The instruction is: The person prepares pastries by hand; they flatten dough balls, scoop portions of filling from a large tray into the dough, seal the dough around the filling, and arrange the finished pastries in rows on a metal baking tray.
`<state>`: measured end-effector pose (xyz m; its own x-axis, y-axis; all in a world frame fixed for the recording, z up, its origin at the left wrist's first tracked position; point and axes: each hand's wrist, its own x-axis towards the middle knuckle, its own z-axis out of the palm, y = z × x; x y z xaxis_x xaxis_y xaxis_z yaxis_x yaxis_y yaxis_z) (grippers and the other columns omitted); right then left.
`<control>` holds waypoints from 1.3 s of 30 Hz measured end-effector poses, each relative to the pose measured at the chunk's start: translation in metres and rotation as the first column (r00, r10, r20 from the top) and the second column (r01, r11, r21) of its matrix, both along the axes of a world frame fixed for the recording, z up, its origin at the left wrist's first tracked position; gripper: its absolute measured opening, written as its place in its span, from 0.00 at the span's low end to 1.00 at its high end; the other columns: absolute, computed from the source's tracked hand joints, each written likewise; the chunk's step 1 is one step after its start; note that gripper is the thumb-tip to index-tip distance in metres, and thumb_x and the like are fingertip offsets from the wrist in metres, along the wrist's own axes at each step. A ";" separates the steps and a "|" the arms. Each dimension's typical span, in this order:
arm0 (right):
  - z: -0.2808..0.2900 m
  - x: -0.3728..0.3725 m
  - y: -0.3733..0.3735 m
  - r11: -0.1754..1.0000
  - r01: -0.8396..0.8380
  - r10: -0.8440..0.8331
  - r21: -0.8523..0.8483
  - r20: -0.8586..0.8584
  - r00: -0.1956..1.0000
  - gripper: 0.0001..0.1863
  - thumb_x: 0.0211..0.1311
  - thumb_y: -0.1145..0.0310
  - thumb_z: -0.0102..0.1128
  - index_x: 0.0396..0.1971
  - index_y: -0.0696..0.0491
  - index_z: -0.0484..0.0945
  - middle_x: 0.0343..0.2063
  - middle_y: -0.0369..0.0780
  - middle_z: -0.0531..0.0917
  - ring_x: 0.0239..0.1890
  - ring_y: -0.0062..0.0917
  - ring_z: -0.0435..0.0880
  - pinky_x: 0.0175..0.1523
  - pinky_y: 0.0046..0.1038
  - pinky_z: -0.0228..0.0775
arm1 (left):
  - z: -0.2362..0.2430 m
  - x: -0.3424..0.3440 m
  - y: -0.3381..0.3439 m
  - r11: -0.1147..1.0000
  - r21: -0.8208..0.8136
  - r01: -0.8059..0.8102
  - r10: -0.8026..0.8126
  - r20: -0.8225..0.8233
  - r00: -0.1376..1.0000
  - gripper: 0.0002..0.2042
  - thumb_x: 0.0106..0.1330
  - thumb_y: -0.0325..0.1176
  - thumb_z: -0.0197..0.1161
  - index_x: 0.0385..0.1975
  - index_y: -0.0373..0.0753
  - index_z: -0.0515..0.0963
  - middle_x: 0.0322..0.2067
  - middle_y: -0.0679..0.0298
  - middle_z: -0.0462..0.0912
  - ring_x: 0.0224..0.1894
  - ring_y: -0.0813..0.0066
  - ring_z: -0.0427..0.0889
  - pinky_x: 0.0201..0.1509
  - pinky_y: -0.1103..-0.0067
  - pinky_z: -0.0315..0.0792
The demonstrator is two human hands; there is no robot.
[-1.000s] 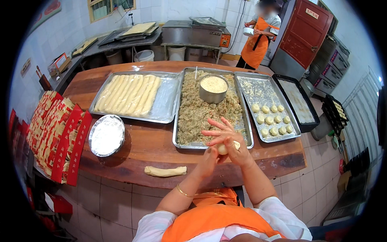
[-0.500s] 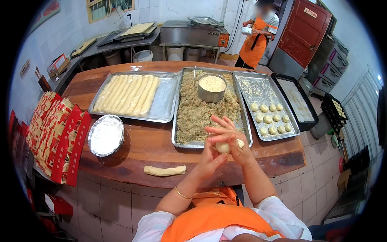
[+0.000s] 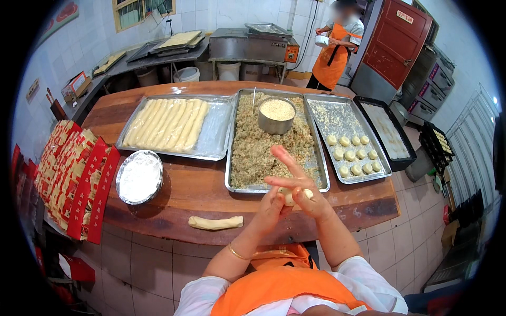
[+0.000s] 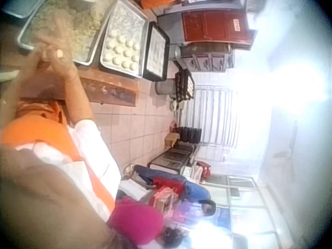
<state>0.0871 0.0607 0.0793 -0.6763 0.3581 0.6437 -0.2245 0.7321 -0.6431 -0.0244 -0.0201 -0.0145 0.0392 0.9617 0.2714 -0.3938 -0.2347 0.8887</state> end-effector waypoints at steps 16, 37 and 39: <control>-0.005 0.009 0.013 0.991 -0.085 0.095 -0.107 0.092 0.991 0.36 0.76 0.41 0.28 0.38 0.46 0.89 0.53 0.42 0.83 0.71 0.44 0.63 0.75 0.50 0.36 | 0.039 0.039 -0.004 0.927 0.066 -0.369 0.360 0.117 0.925 0.28 0.70 0.59 0.54 0.56 0.40 0.64 0.22 0.76 0.70 0.21 0.88 0.65 0.22 0.86 0.57; 0.036 0.018 0.005 0.953 0.302 -0.281 0.017 0.420 0.863 0.09 0.56 0.70 0.70 0.31 0.57 0.78 0.21 0.38 0.79 0.21 0.22 0.76 0.29 0.25 0.71 | 0.029 0.018 0.006 0.971 -0.045 -0.234 0.232 0.409 0.883 0.23 0.75 0.55 0.47 0.54 0.40 0.63 0.40 0.63 0.76 0.33 0.79 0.74 0.34 0.82 0.69; 0.042 0.020 0.008 0.964 0.267 -0.234 -0.007 0.458 0.858 0.08 0.55 0.73 0.69 0.31 0.58 0.78 0.22 0.38 0.80 0.22 0.20 0.77 0.30 0.24 0.71 | 0.021 0.008 0.007 0.988 -0.021 -0.151 0.142 0.480 0.866 0.22 0.76 0.52 0.48 0.56 0.39 0.61 0.40 0.62 0.75 0.34 0.77 0.75 0.34 0.81 0.70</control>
